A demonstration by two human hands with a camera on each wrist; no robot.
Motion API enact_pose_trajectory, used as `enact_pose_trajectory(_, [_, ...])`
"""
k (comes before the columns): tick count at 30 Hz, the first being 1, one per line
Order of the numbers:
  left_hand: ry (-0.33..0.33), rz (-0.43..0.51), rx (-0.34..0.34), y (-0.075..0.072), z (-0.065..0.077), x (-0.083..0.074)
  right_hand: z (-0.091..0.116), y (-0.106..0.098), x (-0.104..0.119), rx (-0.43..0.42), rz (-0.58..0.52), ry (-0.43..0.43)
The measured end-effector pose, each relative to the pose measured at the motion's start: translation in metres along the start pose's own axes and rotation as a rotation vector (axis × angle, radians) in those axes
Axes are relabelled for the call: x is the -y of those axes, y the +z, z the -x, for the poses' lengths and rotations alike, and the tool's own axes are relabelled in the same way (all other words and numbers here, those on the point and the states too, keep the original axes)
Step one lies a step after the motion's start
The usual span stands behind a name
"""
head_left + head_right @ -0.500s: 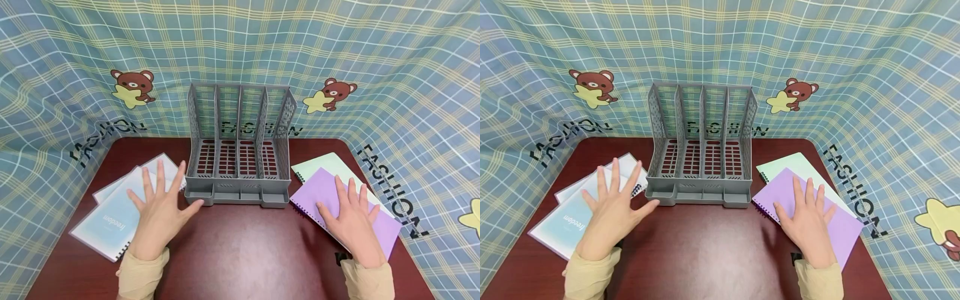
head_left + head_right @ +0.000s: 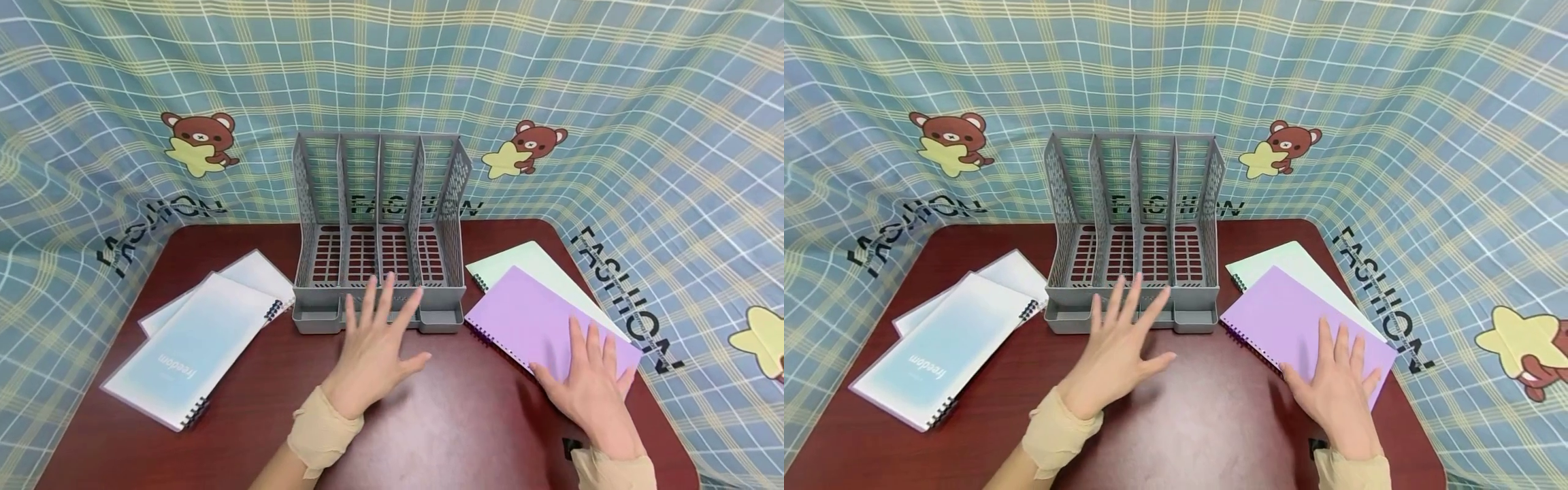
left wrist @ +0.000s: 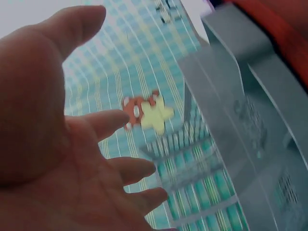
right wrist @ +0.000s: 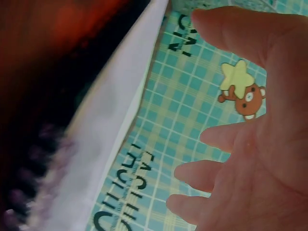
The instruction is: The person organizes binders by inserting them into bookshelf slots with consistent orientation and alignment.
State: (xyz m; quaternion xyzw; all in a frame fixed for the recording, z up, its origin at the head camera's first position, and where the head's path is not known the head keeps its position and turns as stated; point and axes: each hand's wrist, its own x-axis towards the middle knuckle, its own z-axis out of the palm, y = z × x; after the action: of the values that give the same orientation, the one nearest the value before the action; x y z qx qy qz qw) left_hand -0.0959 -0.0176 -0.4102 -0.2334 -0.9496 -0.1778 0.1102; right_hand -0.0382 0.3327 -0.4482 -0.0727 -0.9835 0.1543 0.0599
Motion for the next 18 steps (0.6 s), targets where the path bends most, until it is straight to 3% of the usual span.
enact_pose_trajectory(6, [0.147,-0.007,0.094,0.029,-0.019,-0.036,0.011,0.012,-0.013,0.038,0.010,0.019])
enact_pose_trajectory(10, [0.237,-0.060,0.155,0.049,-0.033,-0.059,0.014,0.021,-0.017,0.070,0.003,0.029])
enact_pose_trajectory(15, [0.296,-0.109,0.204,0.077,-0.047,-0.087,0.014,0.028,-0.023,0.119,0.019,0.045])
enact_pose_trajectory(18, [0.295,-0.145,0.227,0.093,-0.055,-0.099,0.013,0.033,-0.025,0.129,0.030,0.042])
